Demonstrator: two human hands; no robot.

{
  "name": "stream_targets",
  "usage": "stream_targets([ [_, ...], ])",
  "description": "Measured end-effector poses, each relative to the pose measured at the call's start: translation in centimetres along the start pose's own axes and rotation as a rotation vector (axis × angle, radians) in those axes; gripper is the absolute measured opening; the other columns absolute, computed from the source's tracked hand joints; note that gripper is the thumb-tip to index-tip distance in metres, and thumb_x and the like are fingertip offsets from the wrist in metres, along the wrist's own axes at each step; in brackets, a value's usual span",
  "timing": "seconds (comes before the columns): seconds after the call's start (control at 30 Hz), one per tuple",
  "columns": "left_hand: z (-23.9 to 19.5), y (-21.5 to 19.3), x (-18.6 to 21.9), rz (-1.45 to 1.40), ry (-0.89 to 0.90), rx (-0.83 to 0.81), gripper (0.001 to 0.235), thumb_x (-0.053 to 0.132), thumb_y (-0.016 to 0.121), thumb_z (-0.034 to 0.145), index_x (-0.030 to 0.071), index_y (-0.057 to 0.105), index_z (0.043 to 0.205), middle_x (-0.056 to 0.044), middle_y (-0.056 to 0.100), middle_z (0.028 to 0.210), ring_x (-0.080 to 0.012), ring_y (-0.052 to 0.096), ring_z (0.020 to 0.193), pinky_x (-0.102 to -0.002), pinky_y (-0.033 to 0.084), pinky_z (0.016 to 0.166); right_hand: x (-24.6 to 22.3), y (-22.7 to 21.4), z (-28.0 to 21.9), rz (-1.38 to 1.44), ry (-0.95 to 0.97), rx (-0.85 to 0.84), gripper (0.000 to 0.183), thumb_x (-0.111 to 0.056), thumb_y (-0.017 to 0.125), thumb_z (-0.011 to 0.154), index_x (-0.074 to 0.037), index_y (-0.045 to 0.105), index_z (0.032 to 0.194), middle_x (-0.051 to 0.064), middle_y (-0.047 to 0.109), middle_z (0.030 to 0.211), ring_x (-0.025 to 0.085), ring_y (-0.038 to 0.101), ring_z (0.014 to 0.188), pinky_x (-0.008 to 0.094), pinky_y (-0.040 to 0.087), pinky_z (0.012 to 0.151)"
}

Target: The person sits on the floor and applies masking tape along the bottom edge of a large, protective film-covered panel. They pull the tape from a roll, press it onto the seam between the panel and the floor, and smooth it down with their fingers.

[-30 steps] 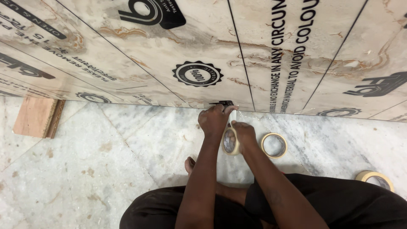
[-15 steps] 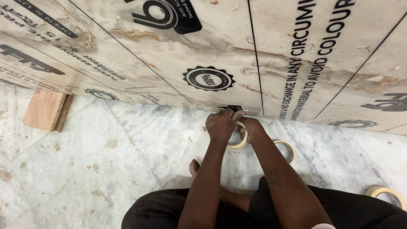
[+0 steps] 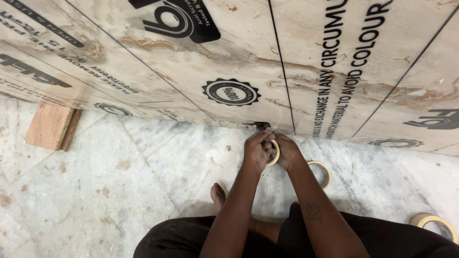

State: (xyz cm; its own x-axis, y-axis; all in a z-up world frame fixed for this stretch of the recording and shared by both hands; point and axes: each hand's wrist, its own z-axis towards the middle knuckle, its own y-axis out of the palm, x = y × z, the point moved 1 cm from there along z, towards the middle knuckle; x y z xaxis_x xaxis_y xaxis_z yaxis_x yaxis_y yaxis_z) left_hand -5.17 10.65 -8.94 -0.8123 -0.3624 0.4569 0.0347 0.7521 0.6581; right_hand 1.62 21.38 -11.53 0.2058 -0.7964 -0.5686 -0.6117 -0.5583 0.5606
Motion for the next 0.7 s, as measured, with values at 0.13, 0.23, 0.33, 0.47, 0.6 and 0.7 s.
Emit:
stream_targets([
  [0.13, 0.7, -0.4, -0.1, -0.101, -0.028, -0.028, 0.009, 0.014, 0.07, 0.091, 0.009, 0.065, 0.096, -0.004, 0.07, 0.079, -0.0101, 0.053, 0.055, -0.03, 0.048, 0.058, 0.8, -1.0, 2.2, 0.103, -0.019, -0.02, 0.018, -0.01, 0.056, 0.101, -0.001, 0.065, 0.089, 0.009, 0.064, 0.07, 0.015, 0.059, 0.055, 0.024, 0.048, 0.048],
  [0.23, 0.7, -0.5, -0.2, -0.136, -0.043, -0.046, 0.007, 0.014, 0.071, 0.091, 0.01, 0.065, 0.093, -0.003, 0.069, 0.078, -0.0097, 0.053, 0.055, -0.029, 0.046, 0.057, 1.3, -1.9, 3.0, 0.128, -0.038, 0.028, 0.018, -0.01, 0.057, 0.102, 0.001, 0.065, 0.09, 0.01, 0.064, 0.072, 0.016, 0.059, 0.056, 0.025, 0.05, 0.049],
  [0.33, 0.9, -0.7, -0.4, -0.168, -0.053, -0.064, 0.009, 0.014, 0.072, 0.091, 0.01, 0.063, 0.09, -0.002, 0.067, 0.074, -0.0104, 0.052, 0.055, -0.029, 0.047, 0.059, 2.1, -2.7, 4.0, 0.189, -0.021, 0.083, 0.018, -0.011, 0.056, 0.099, 0.001, 0.065, 0.088, 0.009, 0.064, 0.071, 0.016, 0.06, 0.055, 0.027, 0.049, 0.048],
  [0.47, 1.4, -0.8, -0.3, -0.169, -0.072, -0.087, 0.013, 0.012, 0.072, 0.091, 0.01, 0.061, 0.085, -0.002, 0.065, 0.072, -0.0114, 0.053, 0.057, -0.03, 0.05, 0.064, 3.2, -3.5, 6.3, 0.241, 0.043, 0.161, 0.022, -0.011, 0.057, 0.096, 0.002, 0.061, 0.079, 0.012, 0.06, 0.064, 0.022, 0.059, 0.05, 0.031, 0.049, 0.045],
  [0.6, 2.1, -1.0, -0.4, -0.123, -0.062, -0.106, 0.007, 0.01, 0.071, 0.091, 0.008, 0.065, 0.087, -0.004, 0.066, 0.072, -0.0109, 0.053, 0.058, -0.027, 0.045, 0.061, 3.5, -3.4, 7.1, 0.348, 0.059, 0.279, 0.02, -0.014, 0.059, 0.099, -0.003, 0.062, 0.082, 0.007, 0.061, 0.067, 0.018, 0.056, 0.051, 0.03, 0.047, 0.045],
  [0.7, 3.0, -1.3, -0.6, -0.192, -0.118, -0.092, 0.003, 0.007, 0.069, 0.087, 0.006, 0.067, 0.087, -0.004, 0.065, 0.068, -0.0127, 0.053, 0.055, -0.029, 0.046, 0.06, 3.8, -2.4, 5.3, 0.389, -0.036, 0.359, 0.016, -0.014, 0.059, 0.101, -0.002, 0.064, 0.091, 0.006, 0.064, 0.073, 0.016, 0.059, 0.057, 0.027, 0.048, 0.049],
])
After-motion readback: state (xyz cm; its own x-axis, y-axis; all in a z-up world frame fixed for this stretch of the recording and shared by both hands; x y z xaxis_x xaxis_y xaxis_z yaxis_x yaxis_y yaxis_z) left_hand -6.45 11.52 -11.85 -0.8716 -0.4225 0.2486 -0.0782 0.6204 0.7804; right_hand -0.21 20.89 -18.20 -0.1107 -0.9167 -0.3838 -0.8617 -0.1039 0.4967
